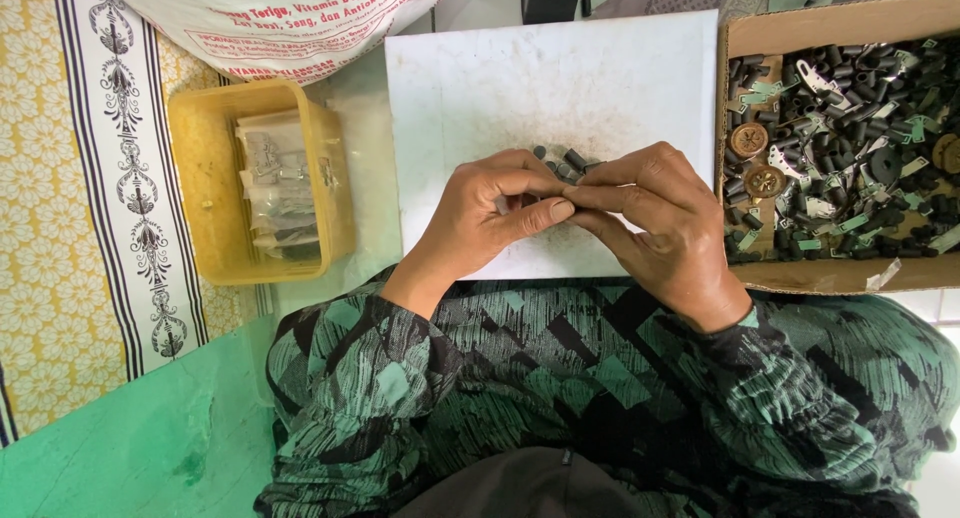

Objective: The person sorts small metal components from a box, places them into a clear plastic bag, and then folds the bag closed.

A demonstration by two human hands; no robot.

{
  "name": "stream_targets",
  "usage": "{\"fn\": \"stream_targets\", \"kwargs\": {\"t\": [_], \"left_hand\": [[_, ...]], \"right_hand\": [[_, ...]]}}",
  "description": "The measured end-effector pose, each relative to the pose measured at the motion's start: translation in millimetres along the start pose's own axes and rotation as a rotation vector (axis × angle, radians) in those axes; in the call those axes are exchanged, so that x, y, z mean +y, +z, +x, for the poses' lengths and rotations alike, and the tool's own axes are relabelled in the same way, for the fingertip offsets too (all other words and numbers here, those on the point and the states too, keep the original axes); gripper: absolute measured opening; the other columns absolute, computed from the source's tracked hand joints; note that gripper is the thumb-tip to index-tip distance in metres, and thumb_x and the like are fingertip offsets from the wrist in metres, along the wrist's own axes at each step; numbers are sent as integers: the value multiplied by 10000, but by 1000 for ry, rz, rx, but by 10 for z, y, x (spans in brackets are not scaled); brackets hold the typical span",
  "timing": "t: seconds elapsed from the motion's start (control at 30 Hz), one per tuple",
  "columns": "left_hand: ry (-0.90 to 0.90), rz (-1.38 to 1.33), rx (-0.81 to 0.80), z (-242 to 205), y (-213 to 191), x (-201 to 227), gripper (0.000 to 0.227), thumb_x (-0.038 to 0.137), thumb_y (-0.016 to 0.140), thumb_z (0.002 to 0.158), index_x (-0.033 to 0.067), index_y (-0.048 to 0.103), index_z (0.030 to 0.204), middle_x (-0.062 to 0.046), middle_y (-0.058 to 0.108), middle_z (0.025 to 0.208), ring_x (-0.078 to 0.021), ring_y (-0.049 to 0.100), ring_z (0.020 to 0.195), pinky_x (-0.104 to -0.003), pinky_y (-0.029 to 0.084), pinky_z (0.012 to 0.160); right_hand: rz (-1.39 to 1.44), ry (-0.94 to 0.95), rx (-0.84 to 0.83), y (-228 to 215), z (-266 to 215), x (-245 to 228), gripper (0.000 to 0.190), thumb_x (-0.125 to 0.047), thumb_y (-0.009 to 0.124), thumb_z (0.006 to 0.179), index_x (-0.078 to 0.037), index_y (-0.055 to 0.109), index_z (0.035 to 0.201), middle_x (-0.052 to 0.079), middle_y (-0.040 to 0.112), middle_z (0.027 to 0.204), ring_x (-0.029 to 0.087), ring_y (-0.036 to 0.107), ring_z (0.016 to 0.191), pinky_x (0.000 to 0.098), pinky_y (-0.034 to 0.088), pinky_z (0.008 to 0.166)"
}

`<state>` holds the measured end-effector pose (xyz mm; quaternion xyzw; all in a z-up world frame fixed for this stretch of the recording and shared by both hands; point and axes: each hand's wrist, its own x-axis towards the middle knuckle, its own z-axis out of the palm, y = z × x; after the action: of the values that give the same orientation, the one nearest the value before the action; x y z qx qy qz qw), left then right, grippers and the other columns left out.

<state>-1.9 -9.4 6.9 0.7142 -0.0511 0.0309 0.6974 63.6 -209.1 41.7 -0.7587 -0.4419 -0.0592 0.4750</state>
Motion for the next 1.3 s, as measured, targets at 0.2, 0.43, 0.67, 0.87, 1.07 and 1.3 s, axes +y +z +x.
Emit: {"fn": "stream_targets", "kwargs": {"t": [0.2,0.43,0.67,0.87,1.07,1.3], "left_hand": [[5,-42,-13,0,1,15,168,242,775,960,115,794,1069,-47,734,928,-111,649,798,-261,521,696],[23,-78,-20,9,1,-13,163,214,784,953,105,796,1073,-52,745,934,-105,668,819,-262,532,722],[123,-89,15,-126,178,336,146,183,789,945,92,793,1059,-93,745,919,-149,665,801,-303,536,750],[231,-28,89,-629,486,996,132,163,812,899,104,788,1014,-90,743,884,-186,674,793,-318,534,787],[228,-114,188,-1148,796,1413,139,246,804,908,139,795,996,-21,732,864,-149,657,789,-286,541,766],[290,217,169,-1513,874,1598,130,189,707,969,73,728,1024,-69,731,966,-219,694,886,-343,564,847]], "right_hand": [[41,25,14,11,-4,-21,144,35,852,877,-5,806,1009,139,747,992,322,718,883,392,599,756],[70,30,32,32,10,-50,113,25,825,898,15,794,1006,151,740,980,343,727,880,404,612,738],[97,-5,111,-94,-73,-283,79,-50,817,909,-6,799,972,143,741,980,311,721,904,405,605,764],[196,-78,206,-353,-359,-868,73,-155,797,889,-89,797,918,99,713,987,236,661,951,364,570,872],[434,18,260,-377,-753,-1324,157,-195,849,777,-64,789,842,103,693,913,208,671,879,345,600,824],[416,78,254,-343,-925,-1637,197,-299,749,881,-132,741,986,25,675,968,156,647,886,268,552,821]]}}
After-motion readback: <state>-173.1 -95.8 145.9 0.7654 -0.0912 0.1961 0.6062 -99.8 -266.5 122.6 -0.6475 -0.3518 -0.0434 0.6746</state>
